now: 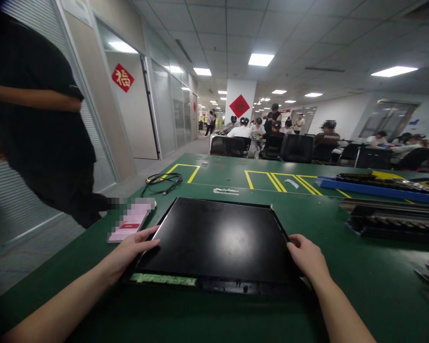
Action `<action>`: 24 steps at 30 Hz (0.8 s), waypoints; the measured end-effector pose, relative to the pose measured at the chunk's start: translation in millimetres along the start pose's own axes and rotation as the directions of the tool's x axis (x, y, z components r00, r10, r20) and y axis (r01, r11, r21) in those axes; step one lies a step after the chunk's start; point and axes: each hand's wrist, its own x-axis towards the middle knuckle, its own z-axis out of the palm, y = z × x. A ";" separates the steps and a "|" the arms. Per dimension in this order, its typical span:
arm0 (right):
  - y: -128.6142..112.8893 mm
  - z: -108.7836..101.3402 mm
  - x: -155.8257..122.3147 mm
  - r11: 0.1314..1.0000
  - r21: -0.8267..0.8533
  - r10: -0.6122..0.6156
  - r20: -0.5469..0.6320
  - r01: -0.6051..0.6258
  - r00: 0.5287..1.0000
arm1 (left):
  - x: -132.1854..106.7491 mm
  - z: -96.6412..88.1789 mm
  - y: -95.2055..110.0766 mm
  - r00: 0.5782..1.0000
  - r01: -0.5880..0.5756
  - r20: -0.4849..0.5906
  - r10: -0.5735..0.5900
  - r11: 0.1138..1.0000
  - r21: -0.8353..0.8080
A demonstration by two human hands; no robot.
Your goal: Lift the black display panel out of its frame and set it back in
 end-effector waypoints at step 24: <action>-3.2 -0.2 -1.7 0.999 -0.042 0.012 -0.003 -0.013 1.000 | -5.1 1.5 3.1 0.986 -0.107 0.126 0.110 0.994 -0.033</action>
